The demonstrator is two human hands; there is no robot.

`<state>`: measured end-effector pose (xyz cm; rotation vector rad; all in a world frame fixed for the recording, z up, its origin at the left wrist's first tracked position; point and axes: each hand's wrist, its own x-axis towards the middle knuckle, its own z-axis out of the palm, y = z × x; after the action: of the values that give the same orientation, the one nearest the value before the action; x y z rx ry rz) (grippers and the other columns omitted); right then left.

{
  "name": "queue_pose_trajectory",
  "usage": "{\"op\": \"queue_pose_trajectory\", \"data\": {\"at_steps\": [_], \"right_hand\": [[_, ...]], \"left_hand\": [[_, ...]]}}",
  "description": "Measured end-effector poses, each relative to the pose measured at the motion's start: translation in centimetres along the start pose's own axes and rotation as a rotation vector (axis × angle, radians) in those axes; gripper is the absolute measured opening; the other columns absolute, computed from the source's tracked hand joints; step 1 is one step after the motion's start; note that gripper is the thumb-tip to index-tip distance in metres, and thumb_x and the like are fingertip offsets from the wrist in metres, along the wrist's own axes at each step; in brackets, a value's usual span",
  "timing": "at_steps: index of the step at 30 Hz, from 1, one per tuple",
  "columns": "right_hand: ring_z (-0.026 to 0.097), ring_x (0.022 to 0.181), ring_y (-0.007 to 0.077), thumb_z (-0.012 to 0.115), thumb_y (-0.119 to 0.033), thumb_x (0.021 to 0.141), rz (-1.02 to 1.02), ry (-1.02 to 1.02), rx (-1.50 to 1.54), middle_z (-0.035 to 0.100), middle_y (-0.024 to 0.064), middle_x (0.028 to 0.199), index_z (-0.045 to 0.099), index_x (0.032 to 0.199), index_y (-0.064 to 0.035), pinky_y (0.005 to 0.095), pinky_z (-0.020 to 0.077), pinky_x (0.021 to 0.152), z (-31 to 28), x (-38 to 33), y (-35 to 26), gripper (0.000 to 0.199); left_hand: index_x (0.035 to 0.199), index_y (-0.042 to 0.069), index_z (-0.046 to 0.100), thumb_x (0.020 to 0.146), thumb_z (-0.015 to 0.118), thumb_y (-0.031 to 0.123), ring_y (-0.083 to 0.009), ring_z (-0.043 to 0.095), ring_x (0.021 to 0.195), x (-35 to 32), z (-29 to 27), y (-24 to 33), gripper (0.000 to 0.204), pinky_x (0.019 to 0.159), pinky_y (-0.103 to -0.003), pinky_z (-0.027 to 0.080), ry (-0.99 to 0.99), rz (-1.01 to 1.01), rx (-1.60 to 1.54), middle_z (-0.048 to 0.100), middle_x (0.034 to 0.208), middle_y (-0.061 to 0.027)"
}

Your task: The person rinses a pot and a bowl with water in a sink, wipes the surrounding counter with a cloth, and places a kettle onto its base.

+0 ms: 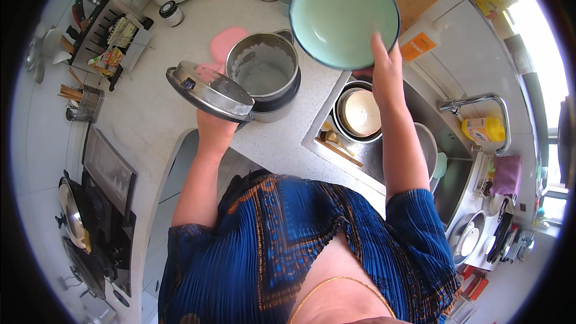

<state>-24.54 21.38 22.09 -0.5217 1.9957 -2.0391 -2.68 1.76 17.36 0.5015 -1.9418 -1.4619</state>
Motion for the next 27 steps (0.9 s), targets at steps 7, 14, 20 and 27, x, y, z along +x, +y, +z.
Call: {"op": "queue_pose_trajectory", "data": {"at_steps": [7, 14, 20, 27], "right_hand": [[0.065, 0.072, 0.0172, 0.047, -0.046, 0.098, 0.524, 0.047, 0.036, 0.064, 0.0111, 0.099, 0.048, 0.126, -0.0047, 0.026, 0.0554, 0.054, -5.2, -5.3, 9.9, 0.05], [0.065, 0.068, 0.0198, 0.044, -0.039, 0.1, 0.619, 0.083, 0.168, 0.062, 0.0136, 0.098, 0.037, 0.132, -0.0084, 0.0286, 0.0579, 0.056, -3.0, -2.9, 15.0, 0.044], [0.066, 0.066, 0.0206, 0.042, -0.036, 0.101, 0.606, 0.097, 0.191, 0.063, 0.0129, 0.097, 0.037, 0.129, -0.0088, 0.0299, 0.0573, 0.052, -2.0, -1.2, 16.3, 0.039], [0.067, 0.067, 0.0204, 0.044, -0.041, 0.1, 0.608, 0.128, 0.194, 0.063, 0.0133, 0.099, 0.04, 0.128, -0.009, 0.0301, 0.0572, 0.053, -1.4, -0.6, 17.0, 0.043]], "left_hand": [[0.139, 0.003, 0.04, 0.071, 0.062, 0.0, -0.0026, 0.044, 0.054, 0.0, -0.3, -0.7, 0.072, 0.039, -0.017, 0.031, -0.043, -0.028, 0.003, 0.058, 0.119, -0.0063], [0.143, -0.003, 0.036, 0.075, 0.074, 0.008, -0.0205, 0.048, 0.12, -0.5, -0.4, 0.4, 0.078, 0.103, -0.036, 0.039, -0.067, -0.161, -0.106, 0.048, 0.134, -0.0098], [0.143, -0.004, 0.034, 0.075, 0.07, 0.005, -0.0203, 0.048, 0.121, -0.4, -0.1, 0.4, 0.077, 0.103, -0.035, 0.038, -0.073, -0.155, -0.108, 0.048, 0.134, -0.0104], [0.15, 0.003, 0.026, 0.079, 0.064, 0.006, -0.004, 0.042, 0.056, -0.3, -0.6, -0.5, 0.08, 0.045, -0.018, 0.035, -0.137, -0.028, 0.044, 0.048, 0.139, -0.011]]}}
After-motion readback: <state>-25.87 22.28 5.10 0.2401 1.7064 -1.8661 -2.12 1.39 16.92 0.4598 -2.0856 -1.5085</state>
